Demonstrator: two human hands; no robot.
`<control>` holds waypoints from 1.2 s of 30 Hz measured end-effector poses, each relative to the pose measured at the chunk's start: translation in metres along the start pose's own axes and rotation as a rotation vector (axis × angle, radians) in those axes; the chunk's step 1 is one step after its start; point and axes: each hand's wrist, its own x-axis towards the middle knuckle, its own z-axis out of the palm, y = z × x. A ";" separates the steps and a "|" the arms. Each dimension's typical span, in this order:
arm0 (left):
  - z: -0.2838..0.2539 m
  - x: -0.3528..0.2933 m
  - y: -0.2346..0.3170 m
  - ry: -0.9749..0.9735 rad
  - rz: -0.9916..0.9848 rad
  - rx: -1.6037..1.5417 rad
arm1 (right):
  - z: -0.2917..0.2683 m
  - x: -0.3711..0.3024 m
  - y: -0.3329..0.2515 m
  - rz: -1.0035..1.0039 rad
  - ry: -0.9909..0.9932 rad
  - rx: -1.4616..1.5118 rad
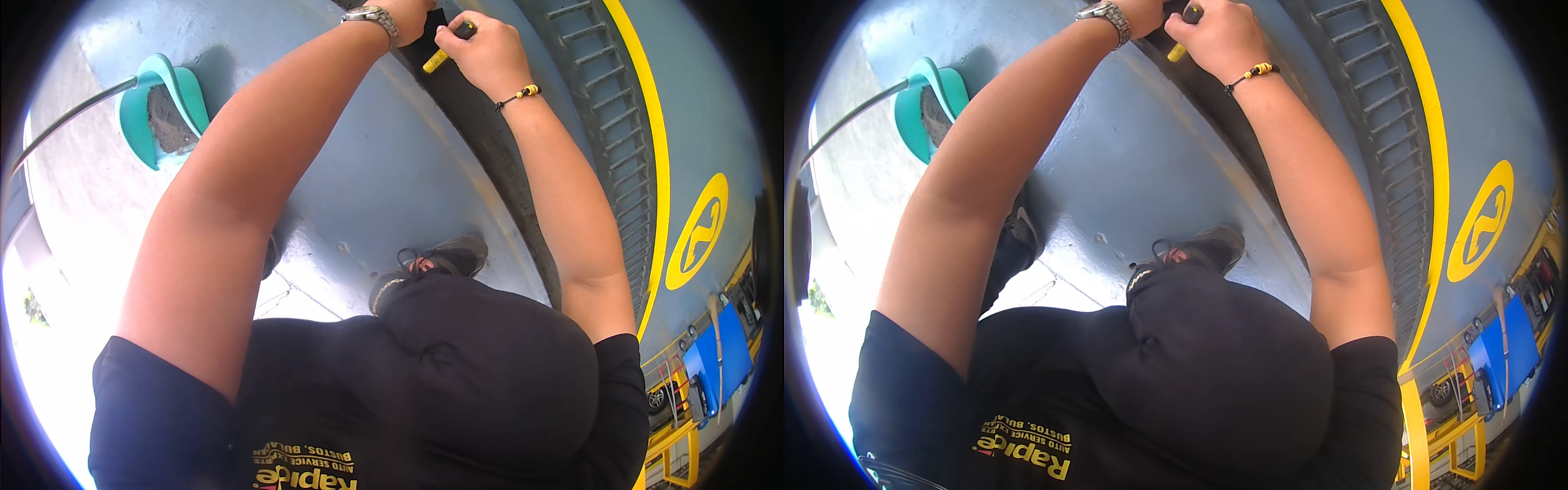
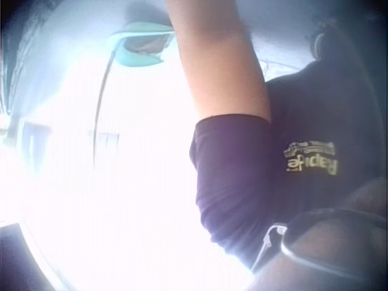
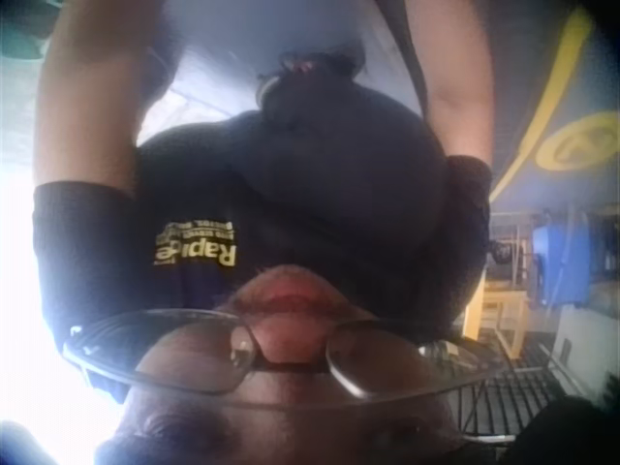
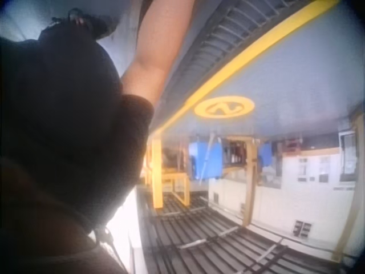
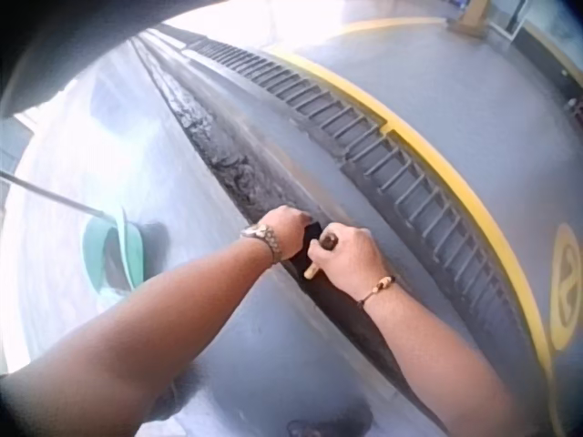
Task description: The person scrapes debris from a floor drain using a scraper and brush, then sweeps the debris into a dustpan. They later reposition a long rubber drain cover along the floor.
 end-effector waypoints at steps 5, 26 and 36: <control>-0.001 -0.005 -0.014 -0.026 0.013 0.032 | -0.034 -0.015 -0.015 0.136 -0.091 0.033; -0.025 0.007 -0.041 -0.014 -0.035 0.101 | 0.011 0.001 0.002 0.065 -0.022 -0.062; -0.021 0.002 -0.047 0.020 -0.055 0.036 | -0.018 0.007 -0.021 0.055 0.090 0.008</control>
